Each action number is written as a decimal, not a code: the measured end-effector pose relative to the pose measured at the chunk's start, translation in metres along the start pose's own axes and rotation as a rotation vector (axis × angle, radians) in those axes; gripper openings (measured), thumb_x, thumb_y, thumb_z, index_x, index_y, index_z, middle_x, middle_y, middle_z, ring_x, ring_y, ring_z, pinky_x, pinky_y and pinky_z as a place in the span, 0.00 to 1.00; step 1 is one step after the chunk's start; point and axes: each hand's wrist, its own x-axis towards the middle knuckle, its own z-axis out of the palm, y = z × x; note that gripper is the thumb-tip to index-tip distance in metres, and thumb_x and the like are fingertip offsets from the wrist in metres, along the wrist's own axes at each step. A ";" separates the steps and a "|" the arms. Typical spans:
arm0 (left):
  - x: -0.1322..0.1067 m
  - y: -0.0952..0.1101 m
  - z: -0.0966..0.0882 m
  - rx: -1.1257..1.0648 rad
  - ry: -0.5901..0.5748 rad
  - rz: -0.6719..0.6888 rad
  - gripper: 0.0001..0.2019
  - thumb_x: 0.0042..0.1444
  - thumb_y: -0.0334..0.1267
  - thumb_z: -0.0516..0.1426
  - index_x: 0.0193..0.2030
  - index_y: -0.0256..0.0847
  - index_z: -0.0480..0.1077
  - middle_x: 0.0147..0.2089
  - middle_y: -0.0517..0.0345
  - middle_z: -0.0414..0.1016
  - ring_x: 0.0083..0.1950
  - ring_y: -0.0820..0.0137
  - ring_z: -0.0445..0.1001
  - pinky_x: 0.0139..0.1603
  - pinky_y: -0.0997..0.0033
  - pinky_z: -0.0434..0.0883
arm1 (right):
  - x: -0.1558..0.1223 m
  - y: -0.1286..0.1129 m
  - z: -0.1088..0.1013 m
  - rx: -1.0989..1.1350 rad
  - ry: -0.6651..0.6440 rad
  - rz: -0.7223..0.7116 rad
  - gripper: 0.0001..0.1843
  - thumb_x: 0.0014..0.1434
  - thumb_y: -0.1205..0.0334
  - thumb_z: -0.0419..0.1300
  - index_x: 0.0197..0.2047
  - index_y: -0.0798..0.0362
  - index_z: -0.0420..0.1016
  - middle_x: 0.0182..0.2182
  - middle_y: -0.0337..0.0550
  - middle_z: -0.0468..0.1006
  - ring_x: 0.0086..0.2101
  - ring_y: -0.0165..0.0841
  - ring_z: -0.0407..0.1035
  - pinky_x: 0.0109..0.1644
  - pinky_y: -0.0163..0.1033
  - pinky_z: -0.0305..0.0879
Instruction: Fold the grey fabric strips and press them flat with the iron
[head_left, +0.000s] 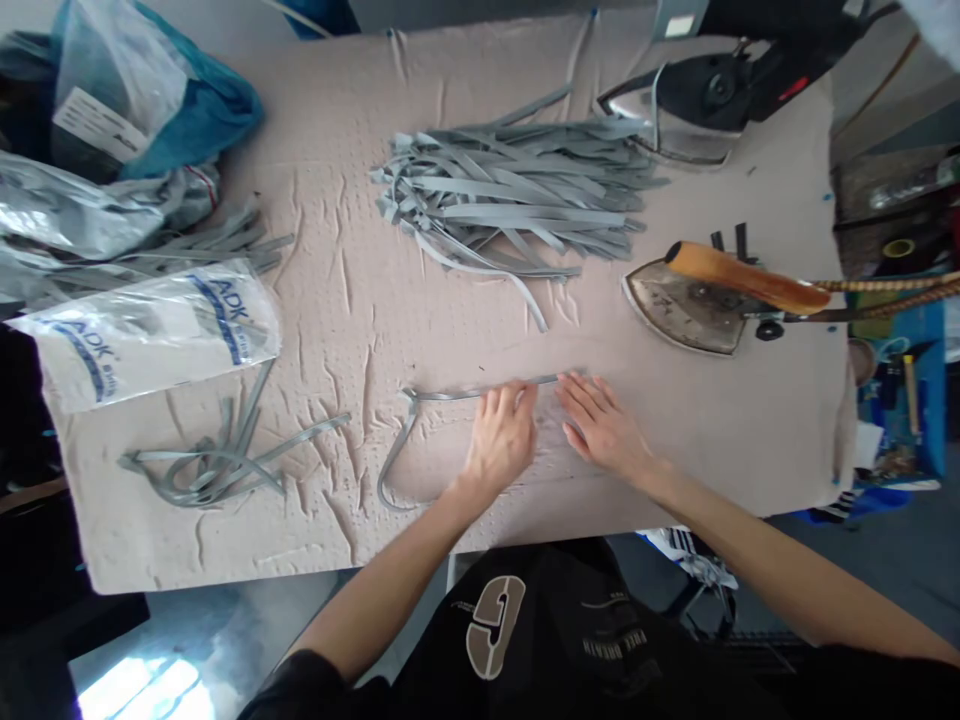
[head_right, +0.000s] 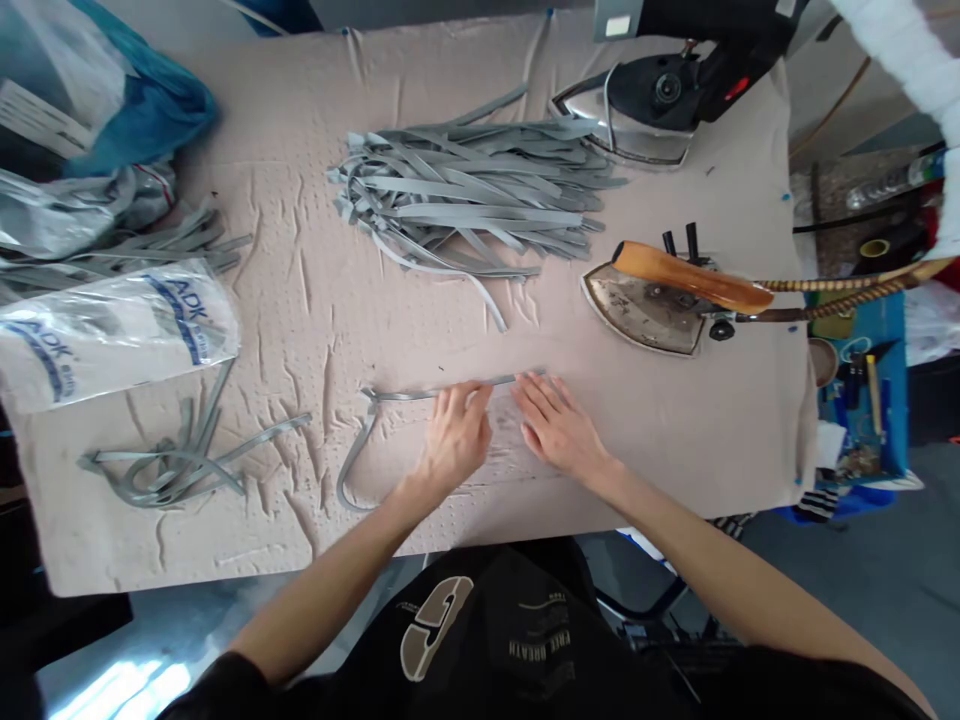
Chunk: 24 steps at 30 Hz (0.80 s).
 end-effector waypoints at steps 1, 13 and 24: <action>0.004 0.006 0.008 -0.010 -0.037 0.024 0.24 0.63 0.28 0.51 0.66 0.36 0.65 0.61 0.40 0.71 0.55 0.54 0.70 0.55 0.53 0.70 | 0.000 0.000 0.003 -0.004 -0.016 -0.003 0.29 0.70 0.63 0.50 0.71 0.65 0.62 0.71 0.57 0.61 0.71 0.44 0.53 0.75 0.57 0.51; 0.006 0.004 0.033 0.058 -0.169 0.111 0.28 0.66 0.31 0.50 0.72 0.34 0.60 0.68 0.39 0.68 0.69 0.53 0.66 0.71 0.49 0.63 | -0.009 0.009 0.007 0.022 -0.124 0.008 0.31 0.70 0.63 0.49 0.74 0.59 0.59 0.73 0.49 0.56 0.73 0.45 0.47 0.76 0.63 0.48; 0.006 0.010 0.038 0.084 -0.128 0.121 0.26 0.69 0.32 0.47 0.73 0.31 0.59 0.66 0.38 0.70 0.67 0.54 0.67 0.70 0.47 0.61 | -0.016 0.018 0.009 0.027 -0.110 -0.009 0.31 0.70 0.63 0.50 0.74 0.57 0.60 0.72 0.50 0.59 0.73 0.45 0.48 0.75 0.63 0.49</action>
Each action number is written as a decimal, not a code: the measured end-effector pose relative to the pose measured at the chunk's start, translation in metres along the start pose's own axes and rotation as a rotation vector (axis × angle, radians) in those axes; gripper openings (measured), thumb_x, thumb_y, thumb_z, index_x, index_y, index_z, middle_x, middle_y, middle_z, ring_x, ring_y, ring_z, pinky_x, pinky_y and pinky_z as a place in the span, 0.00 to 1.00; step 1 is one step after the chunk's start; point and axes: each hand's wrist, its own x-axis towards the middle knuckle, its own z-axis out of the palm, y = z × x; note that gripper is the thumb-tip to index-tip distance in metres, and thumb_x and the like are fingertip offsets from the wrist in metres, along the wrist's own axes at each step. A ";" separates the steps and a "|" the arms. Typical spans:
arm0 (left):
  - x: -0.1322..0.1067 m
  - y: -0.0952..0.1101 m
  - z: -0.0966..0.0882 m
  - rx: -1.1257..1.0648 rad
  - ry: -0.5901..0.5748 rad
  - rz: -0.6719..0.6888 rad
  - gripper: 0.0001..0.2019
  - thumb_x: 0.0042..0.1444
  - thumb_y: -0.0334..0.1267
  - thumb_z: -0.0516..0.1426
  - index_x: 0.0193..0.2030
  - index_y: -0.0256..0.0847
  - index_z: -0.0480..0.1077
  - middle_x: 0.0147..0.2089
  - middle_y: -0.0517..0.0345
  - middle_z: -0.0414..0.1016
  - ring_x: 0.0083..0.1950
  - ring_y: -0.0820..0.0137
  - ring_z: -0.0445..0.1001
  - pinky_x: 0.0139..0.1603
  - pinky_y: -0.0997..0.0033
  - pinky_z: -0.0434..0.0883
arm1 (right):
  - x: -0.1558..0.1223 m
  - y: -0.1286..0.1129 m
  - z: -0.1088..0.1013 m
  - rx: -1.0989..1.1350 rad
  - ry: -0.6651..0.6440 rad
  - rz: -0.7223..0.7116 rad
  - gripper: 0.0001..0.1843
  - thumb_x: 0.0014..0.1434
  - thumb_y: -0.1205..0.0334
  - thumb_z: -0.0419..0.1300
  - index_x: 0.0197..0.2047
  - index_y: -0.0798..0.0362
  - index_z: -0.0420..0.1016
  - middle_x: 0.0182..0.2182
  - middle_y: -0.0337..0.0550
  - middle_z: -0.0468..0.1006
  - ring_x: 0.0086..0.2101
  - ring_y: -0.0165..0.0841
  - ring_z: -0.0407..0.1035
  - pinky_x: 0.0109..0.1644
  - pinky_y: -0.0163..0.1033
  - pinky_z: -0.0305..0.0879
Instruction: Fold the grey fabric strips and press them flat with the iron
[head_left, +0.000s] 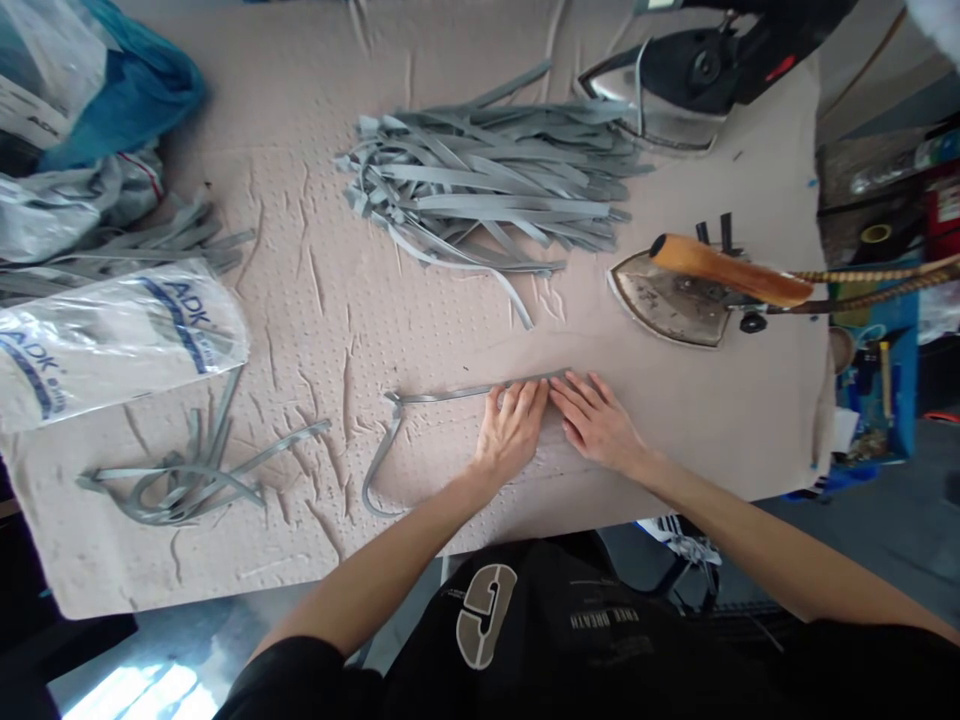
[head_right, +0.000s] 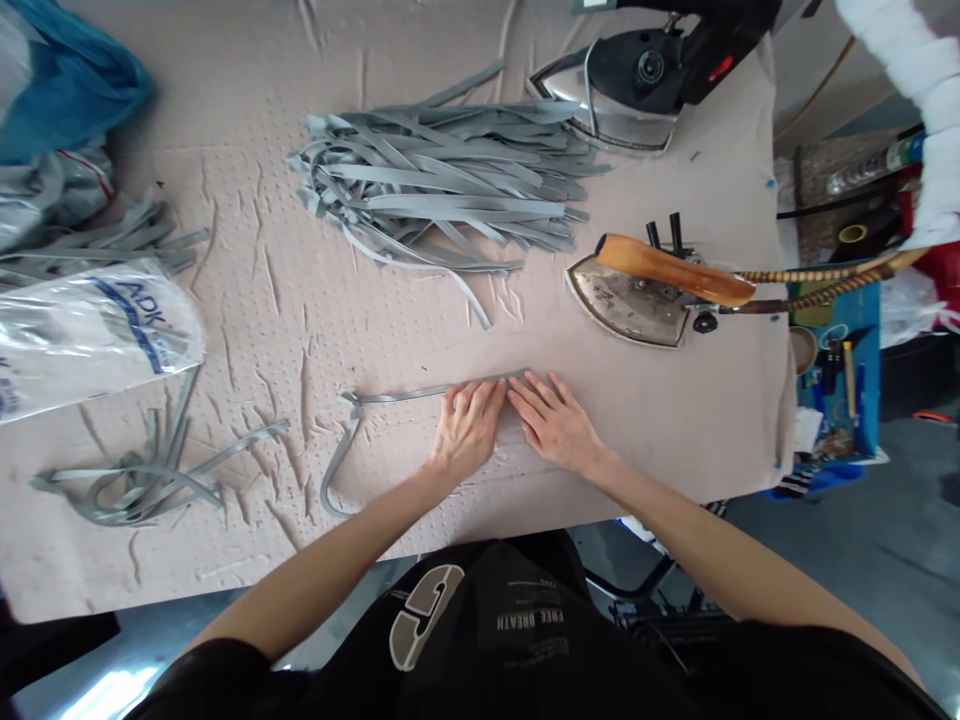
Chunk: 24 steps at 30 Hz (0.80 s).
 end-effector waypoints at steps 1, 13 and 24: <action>0.001 0.001 0.000 0.009 0.000 0.005 0.26 0.70 0.32 0.46 0.73 0.31 0.60 0.66 0.38 0.70 0.67 0.54 0.67 0.70 0.47 0.61 | 0.000 0.000 0.000 -0.010 0.011 -0.007 0.30 0.70 0.63 0.50 0.73 0.59 0.61 0.72 0.51 0.60 0.73 0.45 0.48 0.75 0.62 0.49; 0.009 0.010 -0.009 0.138 -0.074 0.048 0.28 0.70 0.31 0.44 0.75 0.33 0.56 0.70 0.43 0.67 0.66 0.56 0.66 0.67 0.49 0.65 | -0.001 0.010 0.001 -0.006 0.141 -0.038 0.28 0.68 0.67 0.51 0.69 0.64 0.65 0.68 0.58 0.67 0.69 0.43 0.57 0.73 0.57 0.55; 0.012 0.015 -0.010 0.138 -0.128 0.025 0.29 0.68 0.28 0.45 0.76 0.36 0.56 0.71 0.44 0.66 0.67 0.55 0.65 0.67 0.46 0.65 | 0.033 0.085 -0.144 -0.295 0.313 0.245 0.22 0.65 0.58 0.59 0.58 0.60 0.75 0.58 0.62 0.75 0.59 0.48 0.69 0.63 0.54 0.65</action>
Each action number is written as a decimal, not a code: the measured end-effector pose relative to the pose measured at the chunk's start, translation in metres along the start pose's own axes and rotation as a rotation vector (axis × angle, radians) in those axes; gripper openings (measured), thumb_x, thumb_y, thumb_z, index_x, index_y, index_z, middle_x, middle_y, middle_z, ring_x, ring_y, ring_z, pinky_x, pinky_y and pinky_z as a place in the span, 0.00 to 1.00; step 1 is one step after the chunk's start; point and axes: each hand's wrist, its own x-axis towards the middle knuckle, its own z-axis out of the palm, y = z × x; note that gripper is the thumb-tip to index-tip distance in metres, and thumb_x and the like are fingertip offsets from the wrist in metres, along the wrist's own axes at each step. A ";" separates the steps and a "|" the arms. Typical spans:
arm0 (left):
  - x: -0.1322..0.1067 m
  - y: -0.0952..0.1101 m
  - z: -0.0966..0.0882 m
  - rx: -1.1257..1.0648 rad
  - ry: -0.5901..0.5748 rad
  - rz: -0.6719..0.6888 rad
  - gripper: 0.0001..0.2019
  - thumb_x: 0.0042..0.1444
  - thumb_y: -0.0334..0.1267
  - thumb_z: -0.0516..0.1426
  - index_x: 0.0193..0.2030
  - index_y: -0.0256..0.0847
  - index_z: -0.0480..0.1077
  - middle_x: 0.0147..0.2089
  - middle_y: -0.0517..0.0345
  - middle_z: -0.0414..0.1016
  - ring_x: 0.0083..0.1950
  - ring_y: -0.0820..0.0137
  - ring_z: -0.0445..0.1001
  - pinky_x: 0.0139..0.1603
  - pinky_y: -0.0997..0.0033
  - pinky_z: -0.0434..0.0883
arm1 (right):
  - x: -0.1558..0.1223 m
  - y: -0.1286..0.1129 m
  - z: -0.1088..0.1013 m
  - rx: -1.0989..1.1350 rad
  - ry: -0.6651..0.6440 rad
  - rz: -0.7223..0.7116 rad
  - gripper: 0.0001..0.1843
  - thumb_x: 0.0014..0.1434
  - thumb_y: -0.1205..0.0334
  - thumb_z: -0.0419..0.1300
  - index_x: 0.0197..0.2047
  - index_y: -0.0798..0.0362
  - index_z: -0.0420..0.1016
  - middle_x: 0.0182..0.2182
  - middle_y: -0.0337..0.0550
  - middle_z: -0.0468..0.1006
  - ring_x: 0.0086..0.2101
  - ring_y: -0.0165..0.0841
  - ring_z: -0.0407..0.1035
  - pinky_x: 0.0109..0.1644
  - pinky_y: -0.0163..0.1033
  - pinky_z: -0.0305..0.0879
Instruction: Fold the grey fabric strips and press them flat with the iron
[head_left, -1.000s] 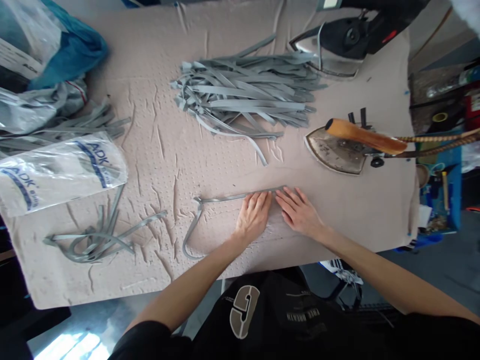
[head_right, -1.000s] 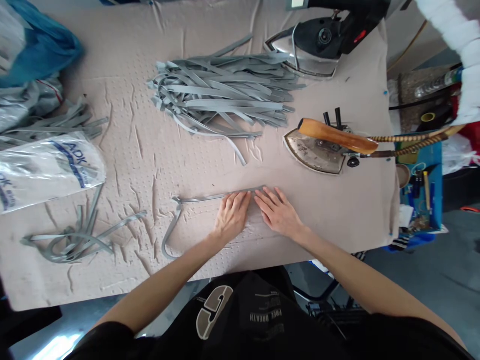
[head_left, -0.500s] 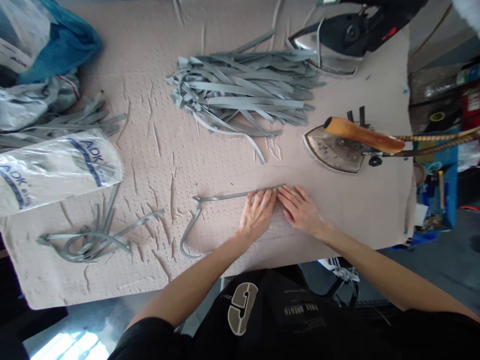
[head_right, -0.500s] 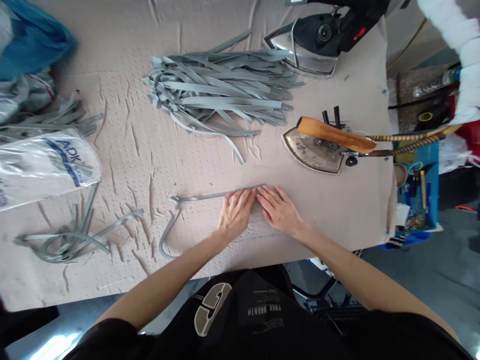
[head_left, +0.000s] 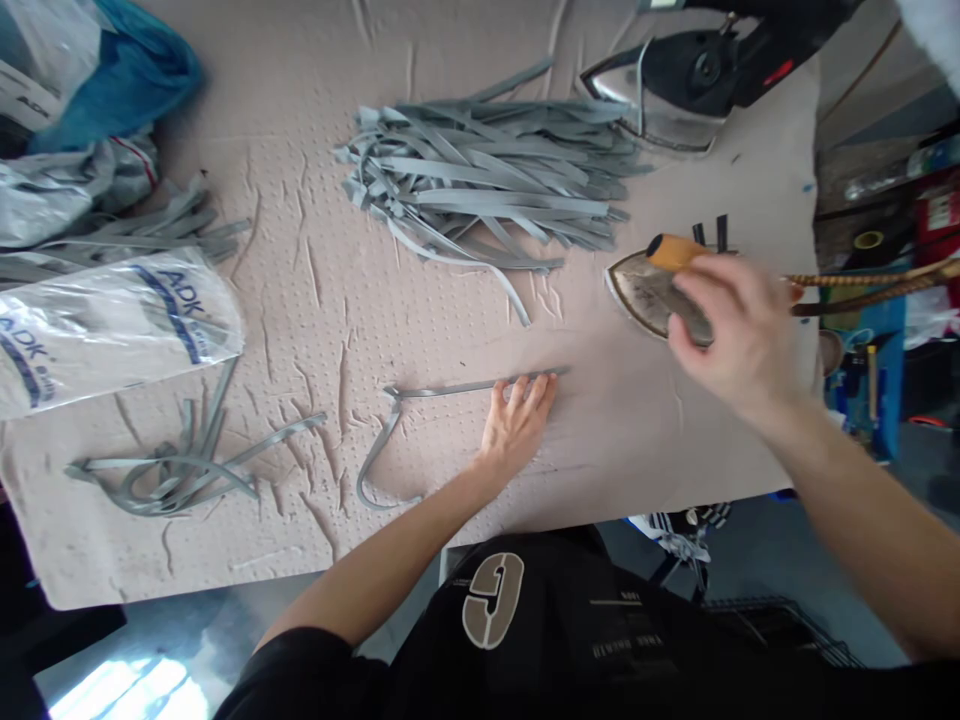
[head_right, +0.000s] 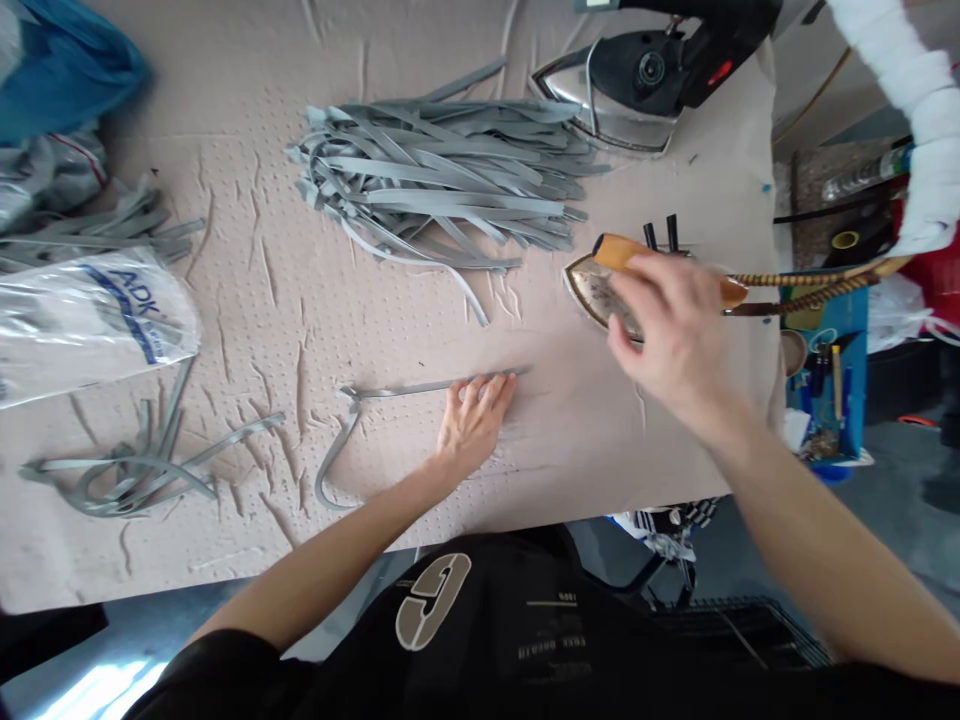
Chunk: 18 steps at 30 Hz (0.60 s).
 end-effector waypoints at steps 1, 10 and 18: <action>0.000 0.000 0.000 0.001 0.001 -0.004 0.30 0.68 0.27 0.45 0.76 0.37 0.56 0.71 0.44 0.66 0.67 0.55 0.65 0.67 0.46 0.65 | 0.013 0.012 -0.009 -0.074 -0.066 0.081 0.29 0.65 0.53 0.59 0.64 0.62 0.70 0.59 0.66 0.73 0.60 0.52 0.67 0.62 0.56 0.65; 0.001 0.000 0.003 -0.001 0.031 -0.002 0.30 0.67 0.27 0.46 0.75 0.36 0.58 0.70 0.44 0.67 0.67 0.55 0.66 0.66 0.47 0.65 | 0.050 0.045 -0.003 -0.015 -0.684 0.479 0.48 0.59 0.37 0.63 0.69 0.67 0.62 0.48 0.70 0.79 0.44 0.54 0.76 0.37 0.44 0.63; 0.001 -0.002 0.000 -0.020 0.023 0.015 0.28 0.69 0.28 0.43 0.75 0.36 0.57 0.70 0.46 0.67 0.67 0.56 0.66 0.67 0.49 0.65 | 0.001 -0.023 -0.017 -0.085 -0.950 0.389 0.60 0.57 0.39 0.64 0.78 0.64 0.42 0.35 0.56 0.82 0.33 0.50 0.77 0.31 0.42 0.61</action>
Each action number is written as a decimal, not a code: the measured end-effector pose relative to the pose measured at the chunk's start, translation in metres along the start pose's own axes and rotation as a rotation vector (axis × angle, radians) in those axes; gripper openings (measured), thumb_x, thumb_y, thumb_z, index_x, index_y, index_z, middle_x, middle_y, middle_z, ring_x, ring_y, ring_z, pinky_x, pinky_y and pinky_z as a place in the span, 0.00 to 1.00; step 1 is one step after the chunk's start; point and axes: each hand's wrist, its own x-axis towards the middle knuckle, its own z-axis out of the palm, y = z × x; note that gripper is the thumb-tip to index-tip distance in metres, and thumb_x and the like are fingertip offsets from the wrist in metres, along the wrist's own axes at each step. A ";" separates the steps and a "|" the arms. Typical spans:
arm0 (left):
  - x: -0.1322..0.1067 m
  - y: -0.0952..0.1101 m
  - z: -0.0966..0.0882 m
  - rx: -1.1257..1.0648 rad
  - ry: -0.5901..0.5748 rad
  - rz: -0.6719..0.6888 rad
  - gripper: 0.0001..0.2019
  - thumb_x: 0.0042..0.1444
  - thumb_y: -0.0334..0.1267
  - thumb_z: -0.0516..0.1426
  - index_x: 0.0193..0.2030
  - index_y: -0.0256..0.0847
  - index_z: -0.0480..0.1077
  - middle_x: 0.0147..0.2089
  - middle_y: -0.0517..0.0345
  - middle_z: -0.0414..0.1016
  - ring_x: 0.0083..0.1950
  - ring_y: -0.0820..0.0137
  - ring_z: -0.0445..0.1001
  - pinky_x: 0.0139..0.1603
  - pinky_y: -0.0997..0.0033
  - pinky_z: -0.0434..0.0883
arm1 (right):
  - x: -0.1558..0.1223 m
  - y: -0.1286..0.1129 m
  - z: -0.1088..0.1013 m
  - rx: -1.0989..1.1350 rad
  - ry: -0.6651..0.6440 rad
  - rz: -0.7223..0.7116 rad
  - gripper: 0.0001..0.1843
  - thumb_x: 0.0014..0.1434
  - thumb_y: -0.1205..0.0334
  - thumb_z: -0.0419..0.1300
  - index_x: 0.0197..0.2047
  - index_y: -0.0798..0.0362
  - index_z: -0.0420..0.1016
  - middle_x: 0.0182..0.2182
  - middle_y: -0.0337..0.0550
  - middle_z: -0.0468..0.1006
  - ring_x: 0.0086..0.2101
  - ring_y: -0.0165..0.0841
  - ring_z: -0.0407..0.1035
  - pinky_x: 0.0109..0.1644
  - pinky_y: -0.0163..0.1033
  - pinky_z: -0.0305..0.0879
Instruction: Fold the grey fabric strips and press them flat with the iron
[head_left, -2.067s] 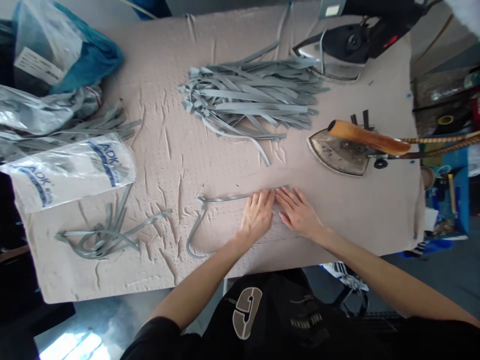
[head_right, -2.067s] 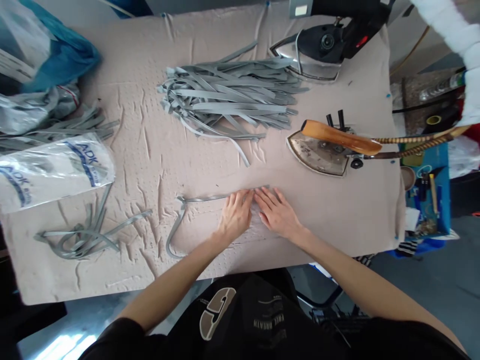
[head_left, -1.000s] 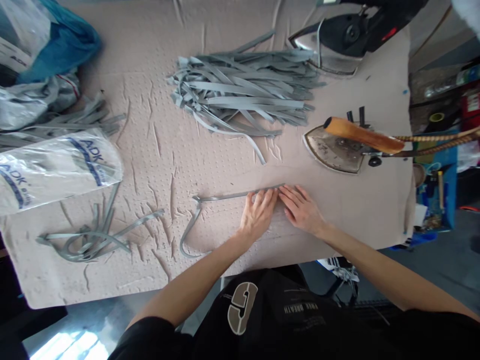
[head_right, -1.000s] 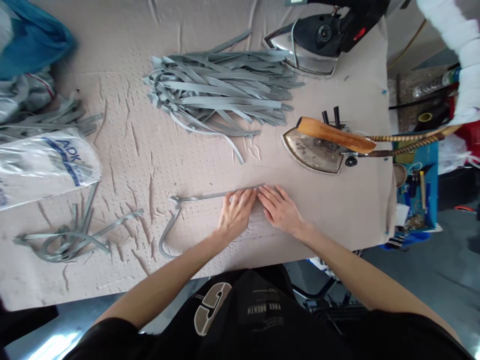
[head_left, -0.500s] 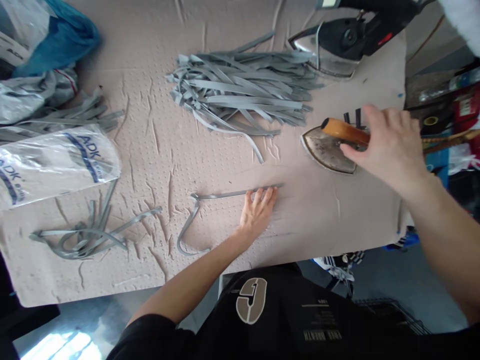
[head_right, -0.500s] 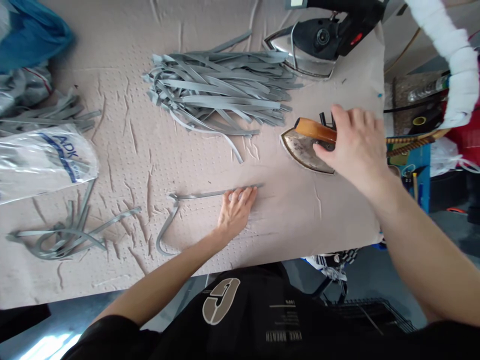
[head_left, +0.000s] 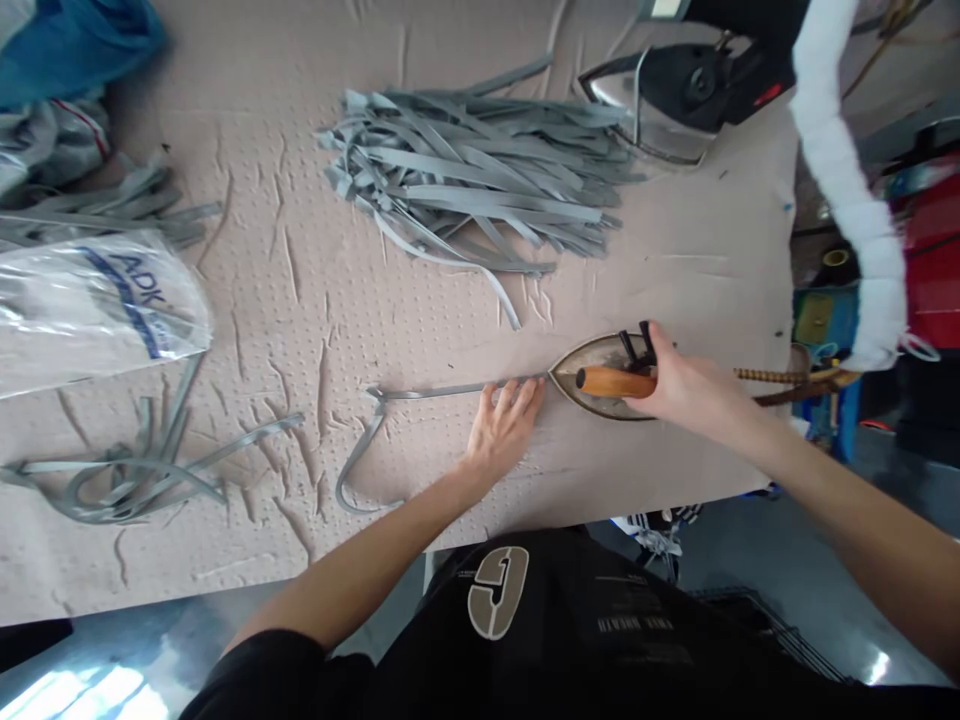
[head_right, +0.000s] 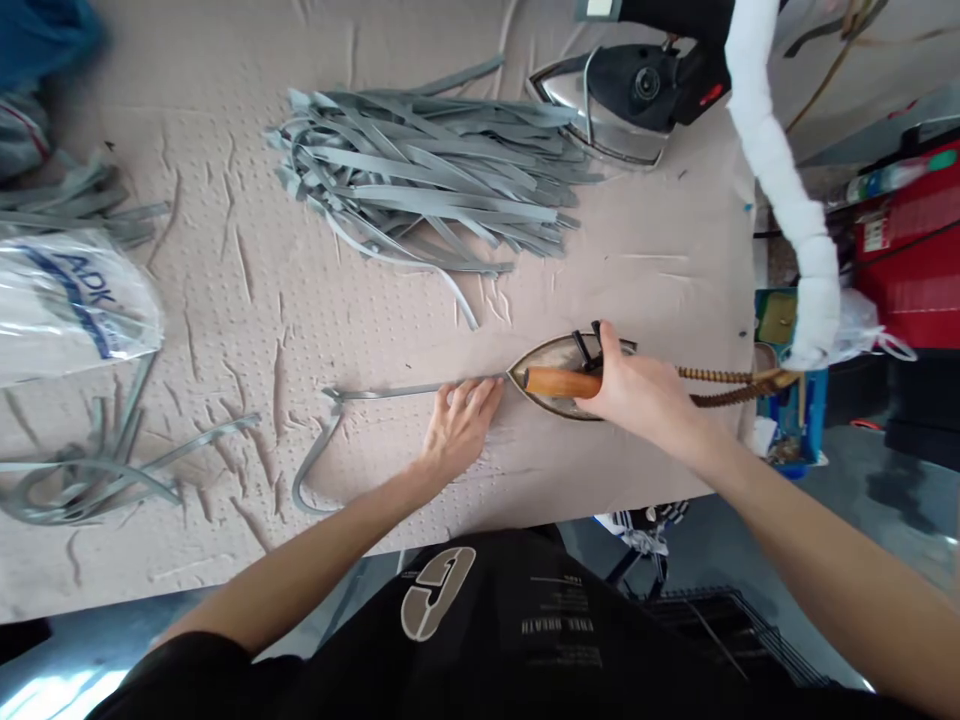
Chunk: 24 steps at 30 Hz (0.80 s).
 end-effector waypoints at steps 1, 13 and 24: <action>0.000 0.000 -0.001 -0.006 -0.010 0.001 0.29 0.69 0.28 0.43 0.76 0.36 0.57 0.71 0.46 0.67 0.67 0.56 0.66 0.67 0.49 0.65 | -0.002 -0.004 0.003 -0.035 0.001 -0.010 0.59 0.57 0.40 0.63 0.78 0.65 0.41 0.33 0.55 0.82 0.33 0.51 0.77 0.31 0.42 0.60; -0.016 -0.018 0.003 -0.005 -0.012 0.037 0.28 0.68 0.30 0.47 0.75 0.35 0.58 0.69 0.42 0.68 0.67 0.56 0.66 0.67 0.52 0.64 | -0.002 -0.029 0.001 -0.123 0.057 -0.159 0.55 0.62 0.40 0.58 0.77 0.68 0.42 0.34 0.55 0.84 0.35 0.50 0.79 0.34 0.44 0.65; -0.037 -0.037 0.006 -0.029 -0.003 0.019 0.28 0.68 0.30 0.47 0.74 0.37 0.59 0.67 0.42 0.70 0.65 0.56 0.68 0.66 0.52 0.64 | -0.002 -0.046 -0.001 -0.192 0.032 -0.185 0.54 0.64 0.39 0.56 0.78 0.67 0.40 0.31 0.54 0.83 0.32 0.50 0.79 0.33 0.45 0.66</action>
